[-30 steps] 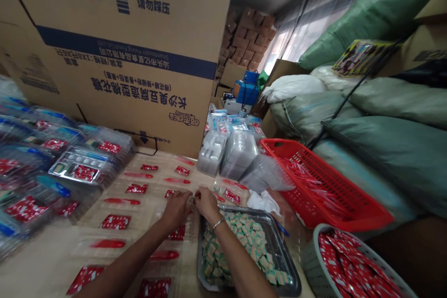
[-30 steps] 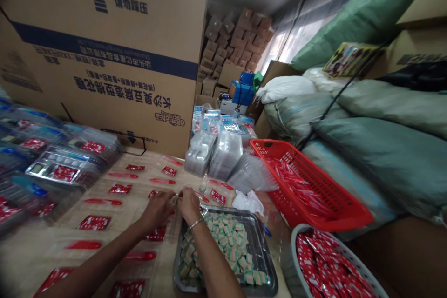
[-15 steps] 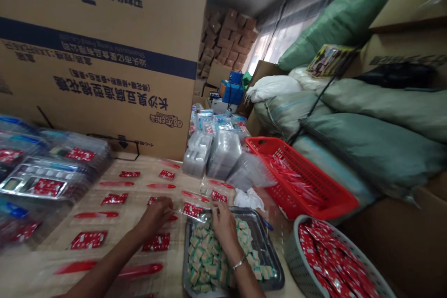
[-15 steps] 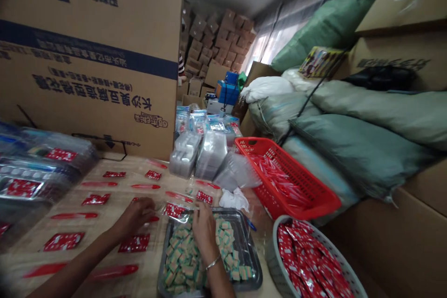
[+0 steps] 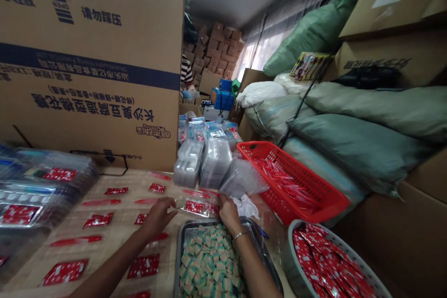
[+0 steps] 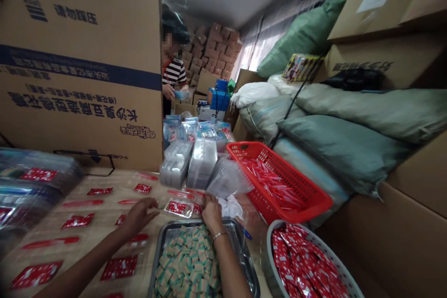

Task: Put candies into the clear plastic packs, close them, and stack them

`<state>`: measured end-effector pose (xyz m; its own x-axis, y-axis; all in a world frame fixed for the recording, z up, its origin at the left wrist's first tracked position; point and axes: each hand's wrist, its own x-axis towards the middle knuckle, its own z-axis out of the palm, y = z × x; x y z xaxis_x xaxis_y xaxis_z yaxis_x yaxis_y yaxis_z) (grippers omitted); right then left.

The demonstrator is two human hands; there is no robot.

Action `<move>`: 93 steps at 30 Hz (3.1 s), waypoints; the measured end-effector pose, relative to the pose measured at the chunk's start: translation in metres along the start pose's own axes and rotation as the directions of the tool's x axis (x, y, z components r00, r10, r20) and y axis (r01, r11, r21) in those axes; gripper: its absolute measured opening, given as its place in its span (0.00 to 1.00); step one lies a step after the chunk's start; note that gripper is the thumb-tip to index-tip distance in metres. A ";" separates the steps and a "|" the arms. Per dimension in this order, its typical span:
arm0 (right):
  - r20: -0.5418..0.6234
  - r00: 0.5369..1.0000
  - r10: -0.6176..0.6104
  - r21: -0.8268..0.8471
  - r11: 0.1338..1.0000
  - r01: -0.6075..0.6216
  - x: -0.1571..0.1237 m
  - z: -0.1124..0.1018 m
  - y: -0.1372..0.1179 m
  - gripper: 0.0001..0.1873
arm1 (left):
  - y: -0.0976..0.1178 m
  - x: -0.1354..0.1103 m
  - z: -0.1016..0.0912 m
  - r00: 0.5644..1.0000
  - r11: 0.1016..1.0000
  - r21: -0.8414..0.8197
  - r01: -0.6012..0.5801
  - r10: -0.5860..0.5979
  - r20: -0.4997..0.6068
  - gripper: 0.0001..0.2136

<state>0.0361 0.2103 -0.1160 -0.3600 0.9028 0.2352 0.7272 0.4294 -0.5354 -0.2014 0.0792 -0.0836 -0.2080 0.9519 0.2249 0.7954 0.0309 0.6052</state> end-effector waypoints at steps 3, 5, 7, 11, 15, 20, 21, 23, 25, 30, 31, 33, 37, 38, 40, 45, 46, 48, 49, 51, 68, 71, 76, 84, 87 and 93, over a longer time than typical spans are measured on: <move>-0.014 1.000 0.012 0.026 1.000 -0.012 -0.001 -0.006 0.006 0.29 | 0.017 0.019 0.018 0.999 1.000 0.011 -0.019 0.019 0.051 0.02; -0.045 0.998 0.049 0.039 0.998 -0.047 -0.003 -0.012 0.010 0.26 | 0.027 0.030 0.032 0.997 0.999 0.019 -0.032 0.030 0.073 0.04; -0.064 0.995 0.075 0.052 0.996 -0.072 -0.007 -0.016 0.011 0.22 | 0.035 0.038 0.046 0.996 0.999 0.031 -0.032 0.029 0.086 0.05; -0.019 0.998 0.059 0.065 0.996 -0.058 -0.015 -0.016 0.007 0.19 | 0.041 0.045 0.062 0.993 0.999 0.054 -0.009 0.002 0.115 0.06; 0.051 0.997 0.065 0.056 0.996 -0.068 -0.014 -0.011 0.001 0.21 | 0.035 0.043 0.063 0.989 0.999 0.045 -0.004 -0.003 0.148 0.06; 0.025 0.999 0.033 0.038 0.999 -0.034 -0.022 -0.022 -0.009 0.21 | 0.029 0.031 0.058 0.985 1.000 -0.012 -0.028 0.029 0.171 0.15; -0.007 1.000 0.004 0.029 1.000 -0.004 -0.030 -0.028 -0.011 0.20 | 0.028 0.025 0.053 0.985 0.998 -0.030 -0.046 0.051 0.165 0.20; -0.042 0.996 -0.076 0.033 0.996 0.078 -0.056 -0.039 -0.014 0.18 | 0.025 0.002 0.037 0.987 0.996 -0.028 -0.082 0.085 0.135 0.26; 0.015 0.987 -0.160 0.078 0.984 0.158 -0.092 -0.046 -0.010 0.17 | 0.016 -0.034 0.014 0.991 0.994 0.053 -0.091 0.086 0.098 0.24; 0.143 0.960 -0.241 0.122 0.967 0.225 -0.174 -0.046 0.014 0.14 | -0.020 -0.164 -0.038 0.996 0.918 0.388 -0.087 0.081 0.033 0.26; 0.138 0.961 -0.240 0.109 0.968 0.226 -0.181 -0.045 0.016 0.15 | -0.025 -0.187 -0.042 0.994 0.894 0.434 -0.107 0.097 0.045 0.30; 0.131 0.963 -0.234 0.084 0.971 0.224 -0.184 -0.044 0.014 0.14 | -0.030 -0.221 -0.041 0.988 0.857 0.492 -0.153 0.122 0.093 0.34; 0.150 0.962 -0.228 0.046 0.974 0.223 -0.163 -0.043 -0.014 0.14 | -0.027 -0.237 -0.029 0.989 0.854 0.504 -0.133 0.082 0.122 0.34; 0.160 0.961 -0.224 0.026 0.975 0.223 -0.158 -0.042 -0.022 0.13 | -0.025 -0.234 -0.027 0.991 0.864 0.491 -0.108 0.056 0.120 0.34; 0.188 0.960 -0.207 -0.028 0.976 0.216 -0.150 -0.039 -0.034 0.11 | -0.019 -0.225 -0.025 0.995 0.890 0.451 -0.064 0.020 0.101 0.34; 0.232 0.947 -0.223 0.009 0.974 0.227 -0.150 -0.034 -0.038 0.07 | 0.020 -0.182 -0.014 0.996 0.947 0.314 -0.061 0.038 0.079 0.14; 0.223 0.947 -0.231 0.051 0.973 0.225 -0.152 -0.034 -0.036 0.07 | 0.032 -0.169 -0.008 0.990 0.954 0.287 -0.083 0.047 0.129 0.12; 0.176 0.963 -0.205 0.141 0.973 0.181 -0.156 -0.036 -0.032 0.06 | 0.053 -0.144 0.007 0.981 0.958 0.276 -0.077 0.024 0.193 0.12; 0.144 0.975 -0.170 0.194 0.971 0.141 -0.158 -0.037 -0.029 0.06 | 0.062 -0.133 0.015 0.977 0.956 0.286 -0.060 -0.002 0.212 0.11; 0.094 0.993 -0.075 0.314 0.948 0.042 -0.163 -0.039 -0.023 0.08 | 0.074 -0.117 0.029 0.972 0.952 0.307 -0.012 -0.061 0.228 0.08; 0.265 0.964 -0.007 -0.051 0.998 0.021 -0.143 0.017 -0.101 0.14 | 0.044 -0.139 0.032 0.925 0.703 -0.630 0.330 -0.375 0.066 0.09; 0.256 0.963 -0.080 -0.117 0.987 0.112 -0.144 0.016 -0.100 0.16 | 0.044 -0.140 0.030 0.931 0.739 -0.596 0.315 -0.362 0.044 0.06; 0.214 0.955 -0.205 0.055 0.979 0.197 -0.145 0.010 -0.092 0.15 | 0.045 -0.132 0.034 0.940 0.734 -0.622 0.273 -0.342 0.010 0.06; 0.315 0.947 -0.067 0.677 0.715 -0.174 -0.147 -0.014 -0.077 0.02 | 0.059 -0.120 0.054 0.922 0.614 -0.726 0.309 -0.380 0.071 0.03; 0.337 0.939 -0.064 0.731 0.646 -0.219 -0.149 -0.021 -0.076 0.05 | 0.070 -0.121 0.058 0.909 0.469 -0.802 0.370 -0.361 0.208 0.04; 0.314 0.945 -0.088 0.656 0.740 -0.149 -0.154 -0.021 -0.078 0.04 | 0.073 -0.132 0.051 0.818 0.127 -0.841 0.526 -0.346 0.460 0.17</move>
<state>0.0468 0.0380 -0.0938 -0.5880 0.8087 0.0144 0.2085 0.1688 -0.9634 -0.0866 -0.0287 -0.1084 -0.1839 0.9080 -0.3764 -0.4869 0.2485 0.8373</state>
